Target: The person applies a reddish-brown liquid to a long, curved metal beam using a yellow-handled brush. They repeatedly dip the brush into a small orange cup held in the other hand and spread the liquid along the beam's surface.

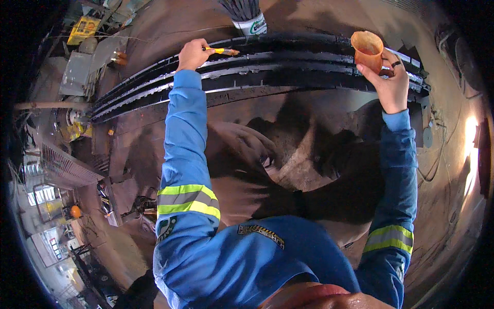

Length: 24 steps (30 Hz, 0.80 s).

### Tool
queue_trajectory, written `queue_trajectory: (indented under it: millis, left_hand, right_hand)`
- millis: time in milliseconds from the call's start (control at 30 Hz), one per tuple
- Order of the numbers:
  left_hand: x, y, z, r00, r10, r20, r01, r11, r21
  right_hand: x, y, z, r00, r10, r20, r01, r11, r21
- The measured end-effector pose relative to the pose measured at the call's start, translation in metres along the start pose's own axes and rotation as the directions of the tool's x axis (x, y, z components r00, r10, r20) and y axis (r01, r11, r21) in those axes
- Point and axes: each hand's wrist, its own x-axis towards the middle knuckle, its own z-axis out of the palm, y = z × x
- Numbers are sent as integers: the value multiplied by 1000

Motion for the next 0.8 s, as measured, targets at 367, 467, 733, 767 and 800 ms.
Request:
queue_trajectory:
  millis: [367,467,733,767,800]
  left_hand:
    - [-13,-63,-21,955,-298,-3,296,947,127]
    - [-8,-67,0,954,-292,-64,299,932,204]
    - [-16,-76,-34,908,-306,-286,331,943,44]
    - [-18,-79,-41,881,-336,-335,360,933,13]
    - [-22,-85,-48,873,-362,-328,386,923,8]
  right_hand:
    - [-5,-13,5,997,-4,76,-4,994,106]
    - [-4,-17,9,993,15,113,-30,991,130]
    - [-5,-16,15,991,-52,120,49,998,30]
    - [-5,-14,14,991,-68,112,64,997,34]
    - [-5,-14,16,991,-83,105,78,996,46]
